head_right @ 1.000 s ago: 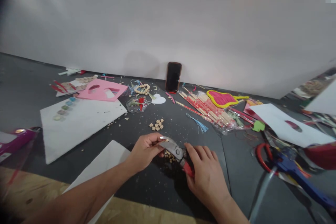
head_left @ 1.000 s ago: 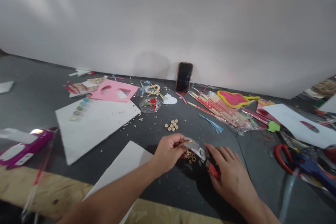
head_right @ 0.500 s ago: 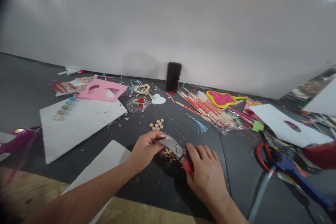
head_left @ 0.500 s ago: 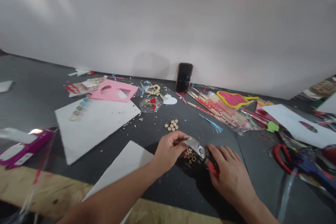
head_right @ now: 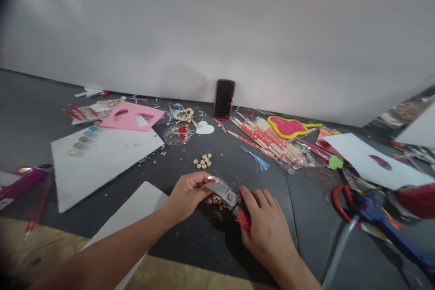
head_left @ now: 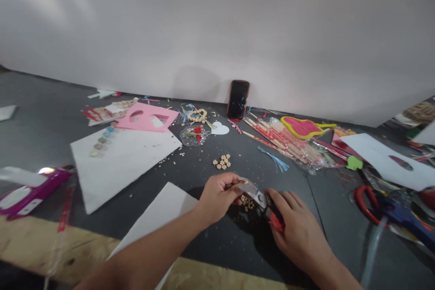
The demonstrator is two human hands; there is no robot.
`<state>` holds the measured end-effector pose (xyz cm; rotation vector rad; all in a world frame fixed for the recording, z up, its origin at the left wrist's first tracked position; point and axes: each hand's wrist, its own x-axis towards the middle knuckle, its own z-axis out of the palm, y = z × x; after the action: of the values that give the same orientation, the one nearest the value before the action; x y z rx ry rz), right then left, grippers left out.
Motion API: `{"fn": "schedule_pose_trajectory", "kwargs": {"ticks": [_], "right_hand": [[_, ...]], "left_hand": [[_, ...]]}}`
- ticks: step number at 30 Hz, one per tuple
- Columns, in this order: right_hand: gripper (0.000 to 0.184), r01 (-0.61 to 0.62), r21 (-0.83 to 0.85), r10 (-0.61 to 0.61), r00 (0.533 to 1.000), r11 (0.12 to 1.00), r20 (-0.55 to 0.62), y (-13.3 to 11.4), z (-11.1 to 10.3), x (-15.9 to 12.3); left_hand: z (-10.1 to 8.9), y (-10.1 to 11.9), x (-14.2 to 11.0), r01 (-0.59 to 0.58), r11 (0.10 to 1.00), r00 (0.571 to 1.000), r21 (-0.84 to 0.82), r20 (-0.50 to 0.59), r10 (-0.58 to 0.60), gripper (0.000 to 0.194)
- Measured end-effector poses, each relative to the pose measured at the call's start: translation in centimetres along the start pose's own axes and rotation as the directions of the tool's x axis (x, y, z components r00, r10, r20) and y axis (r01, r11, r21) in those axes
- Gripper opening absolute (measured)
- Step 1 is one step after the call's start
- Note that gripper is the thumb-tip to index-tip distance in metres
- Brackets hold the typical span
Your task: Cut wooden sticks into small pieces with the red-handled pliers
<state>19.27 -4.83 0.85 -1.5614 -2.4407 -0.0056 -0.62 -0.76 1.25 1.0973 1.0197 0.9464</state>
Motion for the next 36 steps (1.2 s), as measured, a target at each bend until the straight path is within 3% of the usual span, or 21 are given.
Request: {"fn": "schedule_pose_trajectory", "kwargs": {"ticks": [8,14,19,25,36], "right_hand": [[0.037,0.002,0.006,-0.002,1.0,1.0,-0.013,-0.41,-0.52,-0.31],[0.038,-0.029,-0.056,0.027,0.999,0.998,-0.036,-0.39,-0.26,0.02],[0.045,-0.015,-0.092,0.011,0.999,0.996,-0.041,-0.11,-0.05,0.32],[0.053,-0.009,-0.046,0.008,1.0,0.999,-0.018,0.09,0.07,0.17],[0.04,-0.029,-0.012,0.03,0.999,0.999,0.037,-0.28,-0.32,-0.04]], "left_hand": [[0.09,-0.06,-0.2,-0.038,0.999,0.999,0.037,0.001,0.038,0.013],[0.1,-0.53,-0.03,-0.059,0.998,0.998,-0.037,0.001,0.059,0.016],[0.17,-0.58,0.02,-0.018,1.0,0.999,-0.023,-0.04,0.017,0.012],[0.19,-0.47,-0.03,-0.026,1.0,1.0,-0.013,-0.013,0.026,0.01],[0.25,-0.44,-0.09,-0.042,0.999,0.999,0.009,0.002,0.042,0.009]]}}
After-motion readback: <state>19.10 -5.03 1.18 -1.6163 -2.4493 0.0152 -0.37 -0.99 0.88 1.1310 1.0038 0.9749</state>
